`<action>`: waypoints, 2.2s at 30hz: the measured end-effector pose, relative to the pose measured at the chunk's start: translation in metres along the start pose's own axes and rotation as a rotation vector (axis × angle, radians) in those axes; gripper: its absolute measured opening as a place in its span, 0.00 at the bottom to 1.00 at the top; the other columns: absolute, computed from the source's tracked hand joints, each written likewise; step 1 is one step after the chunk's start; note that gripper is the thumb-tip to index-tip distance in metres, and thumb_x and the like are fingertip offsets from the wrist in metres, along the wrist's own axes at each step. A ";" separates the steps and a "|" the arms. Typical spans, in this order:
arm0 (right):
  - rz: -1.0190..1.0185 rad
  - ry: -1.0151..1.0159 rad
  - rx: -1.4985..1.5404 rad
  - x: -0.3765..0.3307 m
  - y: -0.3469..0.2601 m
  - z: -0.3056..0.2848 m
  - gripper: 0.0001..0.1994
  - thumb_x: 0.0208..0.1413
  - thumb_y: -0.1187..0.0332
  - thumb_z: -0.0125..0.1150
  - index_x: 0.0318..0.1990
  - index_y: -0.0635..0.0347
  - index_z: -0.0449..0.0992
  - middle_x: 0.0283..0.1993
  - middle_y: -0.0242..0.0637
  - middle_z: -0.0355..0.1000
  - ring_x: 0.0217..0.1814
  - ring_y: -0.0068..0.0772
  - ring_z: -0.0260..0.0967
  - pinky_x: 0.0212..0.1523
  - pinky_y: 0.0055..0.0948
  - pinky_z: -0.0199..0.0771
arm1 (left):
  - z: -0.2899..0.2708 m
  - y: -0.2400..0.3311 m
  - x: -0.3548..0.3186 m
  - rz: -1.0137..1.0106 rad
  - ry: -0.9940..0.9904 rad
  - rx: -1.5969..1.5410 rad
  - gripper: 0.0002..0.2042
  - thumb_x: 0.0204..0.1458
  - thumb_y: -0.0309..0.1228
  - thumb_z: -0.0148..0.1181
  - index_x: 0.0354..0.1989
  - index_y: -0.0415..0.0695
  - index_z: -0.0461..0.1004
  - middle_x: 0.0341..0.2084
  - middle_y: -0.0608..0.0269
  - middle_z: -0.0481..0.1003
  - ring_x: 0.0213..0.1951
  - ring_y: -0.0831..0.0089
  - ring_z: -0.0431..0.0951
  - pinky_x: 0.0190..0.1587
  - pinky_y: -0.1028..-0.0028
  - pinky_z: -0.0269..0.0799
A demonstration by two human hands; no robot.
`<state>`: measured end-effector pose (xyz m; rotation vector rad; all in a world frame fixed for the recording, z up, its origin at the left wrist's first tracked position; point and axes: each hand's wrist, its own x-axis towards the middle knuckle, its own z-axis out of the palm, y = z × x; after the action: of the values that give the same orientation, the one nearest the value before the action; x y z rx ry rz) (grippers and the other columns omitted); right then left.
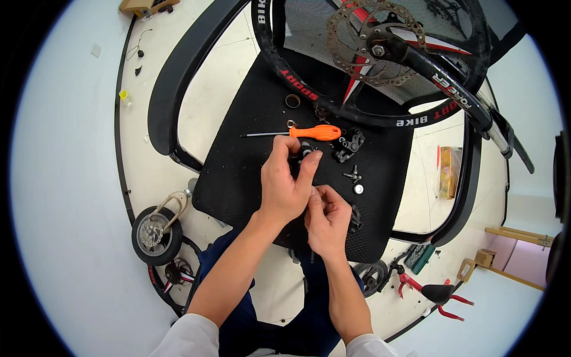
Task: The person assembles a bicycle derailleur on a chair seat using an Allen key and screwdriver. They insert and tighten screws, attach small components, and repeatedly adjust the mechanism while handling various parts laid out on the seat.
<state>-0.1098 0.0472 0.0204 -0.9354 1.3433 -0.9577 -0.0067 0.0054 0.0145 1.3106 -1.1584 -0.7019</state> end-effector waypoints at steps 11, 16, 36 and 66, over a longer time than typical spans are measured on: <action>-0.460 0.047 -0.438 0.004 -0.005 0.012 0.05 0.58 0.75 0.59 0.32 0.67 0.72 0.17 0.31 0.67 0.18 0.11 0.58 0.20 0.17 0.57 | 0.001 -0.013 0.011 -0.647 0.085 -0.519 0.16 0.65 0.45 0.49 0.34 0.45 0.68 0.21 0.70 0.68 0.20 0.86 0.66 0.20 0.83 0.61; -0.593 -0.056 -0.481 0.014 -0.011 -0.011 0.04 0.55 0.76 0.62 0.36 0.67 0.77 0.27 0.38 0.77 0.25 0.23 0.72 0.30 0.21 0.71 | -0.022 0.008 0.020 -0.949 -0.115 -0.699 0.18 0.63 0.50 0.49 0.33 0.47 0.68 0.17 0.70 0.67 0.15 0.81 0.65 0.16 0.79 0.59; -0.350 0.469 0.249 0.038 -0.016 -0.049 0.17 0.67 0.59 0.50 0.36 0.67 0.70 0.22 0.37 0.70 0.20 0.26 0.69 0.20 0.24 0.71 | 0.001 -0.002 0.007 -1.067 -0.317 -0.762 0.12 0.63 0.43 0.49 0.34 0.49 0.65 0.20 0.63 0.70 0.15 0.77 0.68 0.15 0.77 0.58; -0.308 0.151 0.077 0.030 -0.019 -0.044 0.04 0.57 0.80 0.60 0.39 0.73 0.77 0.38 0.46 0.79 0.38 0.32 0.79 0.43 0.28 0.80 | 0.013 0.009 -0.001 -1.005 -0.419 -0.628 0.15 0.63 0.47 0.49 0.35 0.48 0.64 0.20 0.66 0.68 0.17 0.81 0.67 0.15 0.80 0.58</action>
<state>-0.1542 0.0130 0.0276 -1.0461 1.2988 -1.3293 -0.0205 0.0034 0.0214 1.1552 -0.4158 -1.9617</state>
